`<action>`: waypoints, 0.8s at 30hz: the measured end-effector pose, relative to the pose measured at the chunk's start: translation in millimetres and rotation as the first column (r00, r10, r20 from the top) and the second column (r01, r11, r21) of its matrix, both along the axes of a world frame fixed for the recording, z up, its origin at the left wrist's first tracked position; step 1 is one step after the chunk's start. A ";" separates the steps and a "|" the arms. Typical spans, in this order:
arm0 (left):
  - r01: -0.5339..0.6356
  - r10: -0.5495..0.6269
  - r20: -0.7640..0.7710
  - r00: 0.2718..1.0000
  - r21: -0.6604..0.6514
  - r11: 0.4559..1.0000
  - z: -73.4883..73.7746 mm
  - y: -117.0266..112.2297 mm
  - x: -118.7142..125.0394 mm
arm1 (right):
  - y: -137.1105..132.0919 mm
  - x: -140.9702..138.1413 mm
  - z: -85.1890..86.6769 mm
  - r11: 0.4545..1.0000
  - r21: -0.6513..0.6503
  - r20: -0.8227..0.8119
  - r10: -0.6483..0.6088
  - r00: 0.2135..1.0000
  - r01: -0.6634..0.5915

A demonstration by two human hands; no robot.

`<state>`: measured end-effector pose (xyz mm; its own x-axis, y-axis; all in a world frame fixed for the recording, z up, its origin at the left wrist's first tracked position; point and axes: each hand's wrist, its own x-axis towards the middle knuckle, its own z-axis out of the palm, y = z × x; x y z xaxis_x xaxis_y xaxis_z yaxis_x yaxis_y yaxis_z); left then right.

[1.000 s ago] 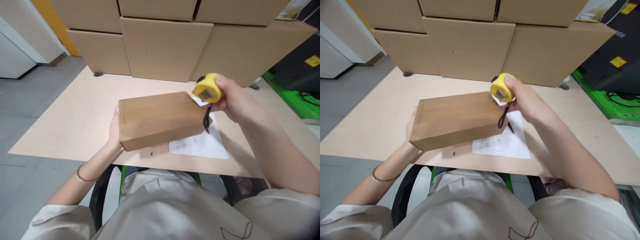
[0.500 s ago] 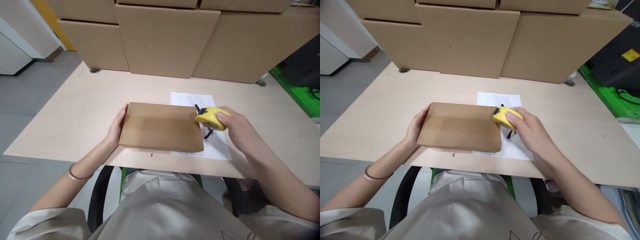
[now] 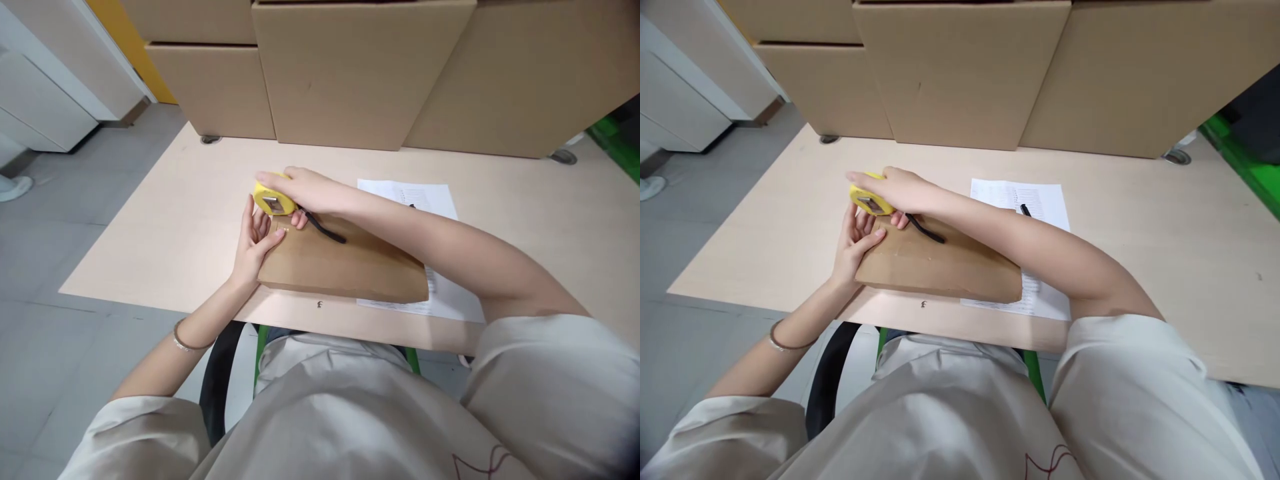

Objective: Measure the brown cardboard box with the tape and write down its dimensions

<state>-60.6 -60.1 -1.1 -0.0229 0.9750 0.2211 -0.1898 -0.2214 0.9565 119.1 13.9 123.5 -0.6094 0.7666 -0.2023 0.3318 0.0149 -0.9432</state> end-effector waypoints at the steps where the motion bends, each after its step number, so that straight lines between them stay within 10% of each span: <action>1: 0.008 -0.008 -0.002 1.000 -0.009 1.000 1.5 -0.3 0.6 | -0.5 -2.5 0.7 0.999 0.045 0.048 -0.017 0.999 0.015; 7: 0.078 -0.078 0.002 0.997 -0.081 0.994 3.9 -0.4 -3.9 | -7.5 17.3 9.3 0.996 0.075 0.144 -0.067 0.987 0.057; 18: 0.028 -0.037 -0.058 0.998 -0.140 0.990 12.8 -4.2 -2.2 | -49.1 212.6 -9.2 0.848 0.109 0.013 -0.522 0.853 0.518; 24: -0.001 -0.013 -0.093 0.996 -0.148 0.989 19.5 -8.5 -0.1 | -56.6 233.2 -37.0 0.785 0.113 0.030 -0.615 0.788 0.609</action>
<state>-60.7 -68.6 18.5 -0.0031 0.9971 0.0756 -0.0984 -0.0755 0.9923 352.3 -42.6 86.6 0.0055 0.9911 -0.1327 0.3581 -0.1258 -0.9252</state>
